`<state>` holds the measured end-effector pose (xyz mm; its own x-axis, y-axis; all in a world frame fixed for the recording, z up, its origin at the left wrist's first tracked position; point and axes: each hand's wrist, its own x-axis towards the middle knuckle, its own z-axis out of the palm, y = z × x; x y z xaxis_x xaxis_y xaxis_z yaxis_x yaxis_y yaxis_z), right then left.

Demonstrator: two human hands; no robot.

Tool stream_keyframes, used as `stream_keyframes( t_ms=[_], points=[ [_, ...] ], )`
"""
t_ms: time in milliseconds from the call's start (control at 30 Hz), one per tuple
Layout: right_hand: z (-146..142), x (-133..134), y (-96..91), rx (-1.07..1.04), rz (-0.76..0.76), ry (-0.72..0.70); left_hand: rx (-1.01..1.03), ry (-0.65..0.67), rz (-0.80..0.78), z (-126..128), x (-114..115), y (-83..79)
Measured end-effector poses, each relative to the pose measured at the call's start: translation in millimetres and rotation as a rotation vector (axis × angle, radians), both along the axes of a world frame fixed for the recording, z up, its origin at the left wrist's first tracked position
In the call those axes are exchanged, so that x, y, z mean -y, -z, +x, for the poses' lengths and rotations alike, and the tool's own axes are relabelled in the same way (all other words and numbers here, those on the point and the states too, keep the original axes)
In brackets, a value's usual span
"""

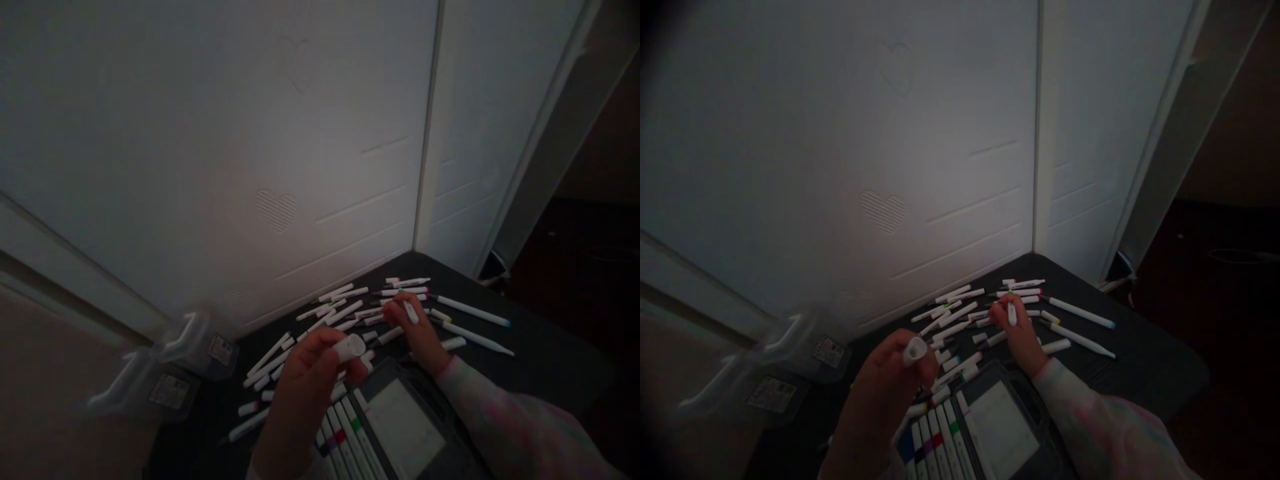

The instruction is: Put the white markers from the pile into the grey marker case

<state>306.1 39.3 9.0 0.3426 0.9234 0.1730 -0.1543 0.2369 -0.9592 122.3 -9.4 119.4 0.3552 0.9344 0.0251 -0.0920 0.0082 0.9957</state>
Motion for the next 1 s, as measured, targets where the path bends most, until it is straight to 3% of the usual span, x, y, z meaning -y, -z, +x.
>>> stream_keyframes(
  t_ms=[133,267,433,667,767,867,933,1000],
  points=[
    [5.4,-3.7,-1.1,-0.003,0.011,0.036,-0.437,0.053,0.194,2.3,-16.6,9.0],
    [13.6,-3.4,-2.6,0.009,0.029,0.109,-0.853,0.082,0.416,9.6,-39.7,35.6],
    [21.0,2.5,-0.4,0.058,0.068,0.173,-0.938,0.077,0.465,9.5,-56.2,65.7],
    [15.6,4.4,6.6,0.093,0.062,0.099,-0.958,0.051,0.557,7.2,-61.3,86.2],
    [15.2,2.9,7.9,0.021,0.049,0.067,-0.949,0.002,0.606,8.2,-60.7,75.6],
    [19.4,-1.0,8.3,-0.096,0.016,0.052,-0.920,-0.099,0.672,-4.5,-47.0,45.1],
    [22.6,-4.7,8.2,-0.187,-0.006,0.049,-0.855,-0.244,0.769,-27.3,-26.9,21.6],
    [24.6,-8.0,7.8,-0.273,-0.012,0.047,-0.826,-0.470,0.879,-60.0,-1.2,3.9]
  ],
)
